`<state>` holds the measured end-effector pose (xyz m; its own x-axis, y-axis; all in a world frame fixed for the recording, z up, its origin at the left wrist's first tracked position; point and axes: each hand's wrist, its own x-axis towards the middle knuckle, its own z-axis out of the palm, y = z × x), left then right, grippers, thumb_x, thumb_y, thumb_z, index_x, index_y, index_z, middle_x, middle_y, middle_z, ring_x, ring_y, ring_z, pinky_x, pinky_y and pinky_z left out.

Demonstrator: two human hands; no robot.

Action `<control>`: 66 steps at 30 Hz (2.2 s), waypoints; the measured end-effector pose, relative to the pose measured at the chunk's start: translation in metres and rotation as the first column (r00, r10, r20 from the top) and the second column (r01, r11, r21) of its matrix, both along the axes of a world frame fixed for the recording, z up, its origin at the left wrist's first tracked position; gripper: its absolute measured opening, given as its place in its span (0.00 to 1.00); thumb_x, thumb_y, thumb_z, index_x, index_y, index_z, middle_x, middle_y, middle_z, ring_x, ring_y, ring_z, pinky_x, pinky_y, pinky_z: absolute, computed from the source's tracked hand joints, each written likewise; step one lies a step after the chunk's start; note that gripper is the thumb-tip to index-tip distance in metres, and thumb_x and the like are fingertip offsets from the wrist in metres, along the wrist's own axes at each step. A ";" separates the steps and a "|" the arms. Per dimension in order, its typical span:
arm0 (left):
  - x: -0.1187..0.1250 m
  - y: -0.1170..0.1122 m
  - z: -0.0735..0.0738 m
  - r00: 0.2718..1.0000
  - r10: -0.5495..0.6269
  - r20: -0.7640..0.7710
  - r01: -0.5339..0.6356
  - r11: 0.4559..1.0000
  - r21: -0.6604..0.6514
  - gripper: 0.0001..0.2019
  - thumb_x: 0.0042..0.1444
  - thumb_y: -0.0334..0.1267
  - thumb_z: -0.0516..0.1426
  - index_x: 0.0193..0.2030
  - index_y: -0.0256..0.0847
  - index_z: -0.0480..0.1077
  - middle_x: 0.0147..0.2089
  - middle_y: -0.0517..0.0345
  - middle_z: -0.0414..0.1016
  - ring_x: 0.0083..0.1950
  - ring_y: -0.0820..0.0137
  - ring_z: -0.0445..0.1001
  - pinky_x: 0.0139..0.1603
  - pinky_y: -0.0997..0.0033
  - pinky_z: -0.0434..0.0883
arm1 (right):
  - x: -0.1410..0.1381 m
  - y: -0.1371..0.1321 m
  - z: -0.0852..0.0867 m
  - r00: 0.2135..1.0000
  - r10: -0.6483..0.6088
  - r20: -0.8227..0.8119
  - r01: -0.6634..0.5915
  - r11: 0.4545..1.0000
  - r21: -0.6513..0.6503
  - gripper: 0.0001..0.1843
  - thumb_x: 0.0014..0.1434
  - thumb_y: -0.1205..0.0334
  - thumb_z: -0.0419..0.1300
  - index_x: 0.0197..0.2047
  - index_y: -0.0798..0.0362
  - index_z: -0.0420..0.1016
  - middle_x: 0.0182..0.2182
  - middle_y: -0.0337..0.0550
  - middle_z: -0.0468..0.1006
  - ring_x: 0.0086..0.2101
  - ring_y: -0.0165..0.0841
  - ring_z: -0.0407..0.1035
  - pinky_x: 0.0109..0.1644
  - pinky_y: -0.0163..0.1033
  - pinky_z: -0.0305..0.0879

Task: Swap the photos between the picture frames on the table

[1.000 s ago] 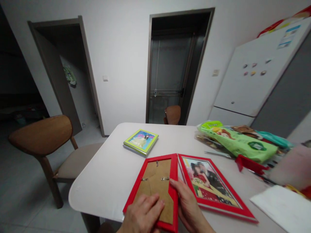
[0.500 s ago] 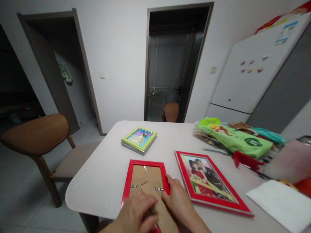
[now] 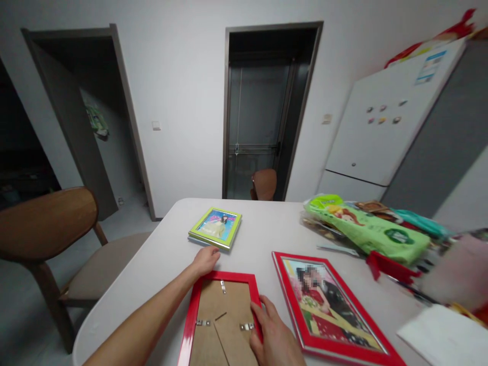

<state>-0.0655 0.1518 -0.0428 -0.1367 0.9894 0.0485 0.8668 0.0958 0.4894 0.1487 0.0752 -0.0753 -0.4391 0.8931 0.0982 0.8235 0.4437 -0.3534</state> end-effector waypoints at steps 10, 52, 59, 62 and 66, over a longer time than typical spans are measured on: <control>0.025 -0.115 0.004 0.994 -0.105 -0.019 0.107 0.983 0.148 0.18 0.49 0.34 0.51 0.49 0.39 0.61 0.55 0.51 0.59 0.56 0.61 0.56 0.57 0.58 0.53 | -0.008 -0.001 0.019 0.999 -0.027 -0.037 0.026 0.999 -0.038 0.18 0.51 0.66 0.46 0.44 0.55 0.68 0.50 0.53 0.63 0.43 0.37 0.66 0.43 0.38 0.62; 0.006 -0.130 -0.045 0.971 -0.138 0.196 0.051 0.918 0.393 0.25 0.44 0.24 0.47 0.53 0.34 0.58 0.56 0.49 0.59 0.58 0.65 0.54 0.58 0.58 0.54 | -0.080 0.035 0.007 0.994 0.088 -0.072 -0.075 0.985 0.157 0.17 0.53 0.65 0.47 0.45 0.54 0.68 0.40 0.48 0.71 0.39 0.36 0.61 0.42 0.39 0.54; 0.006 -0.129 -0.046 0.969 -0.135 0.207 0.041 0.913 0.406 0.25 0.44 0.24 0.47 0.52 0.36 0.58 0.56 0.50 0.60 0.57 0.65 0.55 0.58 0.58 0.55 | -0.072 0.024 0.019 0.973 0.205 -0.103 -0.191 0.973 0.132 0.19 0.50 0.68 0.48 0.46 0.56 0.68 0.44 0.48 0.70 0.43 0.35 0.61 0.48 0.41 0.53; 0.006 -0.130 -0.046 0.968 -0.130 0.216 0.031 0.911 0.411 0.24 0.45 0.25 0.47 0.52 0.36 0.58 0.56 0.50 0.60 0.57 0.65 0.56 0.58 0.59 0.56 | -0.047 0.005 0.031 0.924 0.355 -0.141 -0.353 0.935 0.043 0.18 0.47 0.69 0.51 0.43 0.51 0.70 0.49 0.44 0.65 0.48 0.35 0.57 0.51 0.41 0.51; 0.008 -0.131 -0.046 0.963 -0.120 0.241 0.013 0.914 0.406 0.24 0.45 0.25 0.47 0.53 0.36 0.58 0.56 0.51 0.59 0.58 0.65 0.55 0.58 0.59 0.54 | -0.019 -0.025 0.042 0.850 0.495 -0.179 -0.520 0.842 -0.142 0.14 0.43 0.68 0.55 0.34 0.46 0.74 0.50 0.40 0.63 0.51 0.35 0.54 0.54 0.43 0.48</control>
<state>-0.0579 0.0211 -0.0889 -0.1321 0.9018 0.4114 0.7044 -0.2066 0.6791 0.1296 0.0500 -0.0328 -0.8301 0.5556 0.0472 0.4407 0.7055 -0.5550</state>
